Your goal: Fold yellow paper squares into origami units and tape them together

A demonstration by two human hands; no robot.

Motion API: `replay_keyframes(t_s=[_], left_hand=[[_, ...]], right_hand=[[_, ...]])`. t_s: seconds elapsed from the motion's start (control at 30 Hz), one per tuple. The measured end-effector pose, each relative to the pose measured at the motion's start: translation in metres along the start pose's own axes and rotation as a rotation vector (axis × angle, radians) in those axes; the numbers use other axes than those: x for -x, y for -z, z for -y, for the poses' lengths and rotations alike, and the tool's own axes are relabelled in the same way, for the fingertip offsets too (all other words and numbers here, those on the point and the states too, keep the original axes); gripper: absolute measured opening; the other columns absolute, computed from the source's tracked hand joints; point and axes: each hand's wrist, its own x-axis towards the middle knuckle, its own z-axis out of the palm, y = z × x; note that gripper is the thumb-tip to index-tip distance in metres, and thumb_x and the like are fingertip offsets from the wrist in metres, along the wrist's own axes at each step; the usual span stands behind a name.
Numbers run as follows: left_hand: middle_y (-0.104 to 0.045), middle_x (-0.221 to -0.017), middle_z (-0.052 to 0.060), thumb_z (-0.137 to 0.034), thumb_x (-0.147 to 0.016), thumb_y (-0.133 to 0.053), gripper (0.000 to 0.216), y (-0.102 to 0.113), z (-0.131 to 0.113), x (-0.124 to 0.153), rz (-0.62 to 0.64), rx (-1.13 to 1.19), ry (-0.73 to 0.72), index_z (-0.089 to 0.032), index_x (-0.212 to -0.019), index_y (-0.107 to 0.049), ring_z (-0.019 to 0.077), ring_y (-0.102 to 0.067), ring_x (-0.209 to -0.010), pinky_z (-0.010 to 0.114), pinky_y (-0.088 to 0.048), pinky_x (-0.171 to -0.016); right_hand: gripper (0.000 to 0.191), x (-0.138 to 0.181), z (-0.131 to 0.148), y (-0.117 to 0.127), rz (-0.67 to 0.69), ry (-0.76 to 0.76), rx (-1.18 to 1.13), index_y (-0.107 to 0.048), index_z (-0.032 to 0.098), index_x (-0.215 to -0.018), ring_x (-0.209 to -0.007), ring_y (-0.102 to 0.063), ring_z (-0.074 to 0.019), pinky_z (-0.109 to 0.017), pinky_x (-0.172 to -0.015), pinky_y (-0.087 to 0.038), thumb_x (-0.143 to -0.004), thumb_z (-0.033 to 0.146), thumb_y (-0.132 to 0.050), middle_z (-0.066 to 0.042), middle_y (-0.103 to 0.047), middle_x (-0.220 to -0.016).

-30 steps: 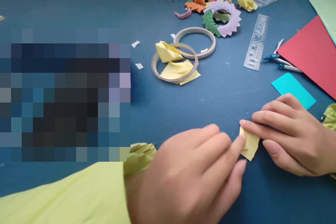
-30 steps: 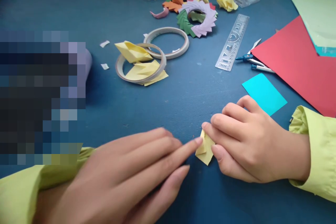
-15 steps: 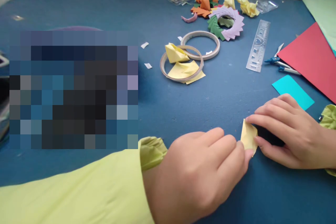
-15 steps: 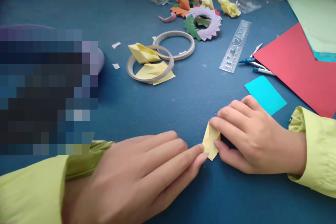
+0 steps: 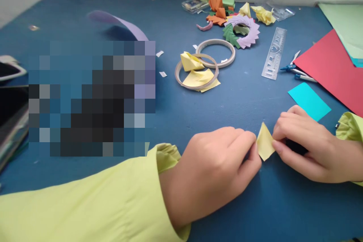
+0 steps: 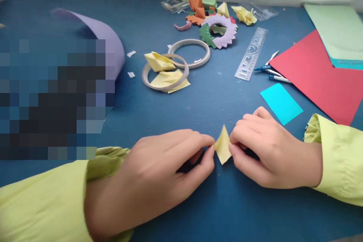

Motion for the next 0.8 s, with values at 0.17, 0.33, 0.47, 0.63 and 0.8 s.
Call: replay_keyframes(t_s=[0.17,0.33,0.47,0.63,0.8], left_hand=[[-0.047,-0.056,-0.005,-0.015,-0.087,-0.044,0.021,0.005,0.001,-0.007,0.096,0.21,0.163,-0.017,-0.068,-0.052,0.008,-0.042,-0.049,0.022,-0.031,-0.049],[-0.049,-0.058,-0.005,-0.018,-0.091,-0.041,0.023,0.012,0.005,-0.014,0.135,0.609,0.33,-0.017,-0.071,-0.052,0.0076,-0.044,-0.051,0.018,-0.036,-0.049],[-0.055,-0.065,-0.003,-0.024,-0.09,-0.045,0.017,0.011,0.003,-0.019,0.216,0.737,0.411,-0.016,-0.08,-0.056,0.0082,-0.046,-0.055,0.018,-0.038,-0.05],[-0.05,-0.058,-0.004,-0.028,-0.089,-0.049,0.029,0.008,0.0,-0.025,0.284,0.877,0.497,-0.015,-0.064,-0.053,0.0071,-0.043,-0.054,0.016,-0.036,-0.049],[-0.05,-0.055,-0.004,-0.029,-0.088,-0.05,0.031,0.009,0.002,-0.026,0.279,0.976,0.582,-0.015,-0.06,-0.052,0.007,-0.044,-0.052,0.016,-0.035,-0.048]], right_hand=[[0.008,0.002,-0.002,0.001,-0.031,0.006,-0.153,-0.046,0.017,-0.085,-0.065,-0.042,-0.0116,-0.031,-0.069,-0.032,-0.092,0.014,-0.042,0.001,-0.049,-0.071],[0.013,0.001,-0.002,0.004,-0.073,-0.189,-0.313,-0.05,0.018,-0.083,-0.066,-0.046,-0.01,-0.027,-0.068,-0.035,-0.094,0.019,-0.044,0.001,-0.053,-0.072],[0.011,0.001,-0.003,0.002,-0.057,-0.128,-0.312,-0.053,0.018,-0.086,-0.065,-0.045,-0.0098,-0.027,-0.068,-0.036,-0.094,0.019,-0.044,0.001,-0.055,-0.072],[0.005,0.002,-0.006,0.0,-0.142,-0.067,-0.207,-0.053,0.018,-0.095,-0.068,-0.051,-0.0098,-0.026,-0.067,-0.041,-0.093,0.02,-0.048,-0.001,-0.058,-0.076],[0.03,0.001,-0.007,0.002,-0.214,0.121,-0.052,-0.049,0.01,-0.118,-0.079,-0.058,-0.0127,-0.03,-0.074,-0.046,-0.088,0.013,-0.055,-0.007,-0.065,-0.088]])
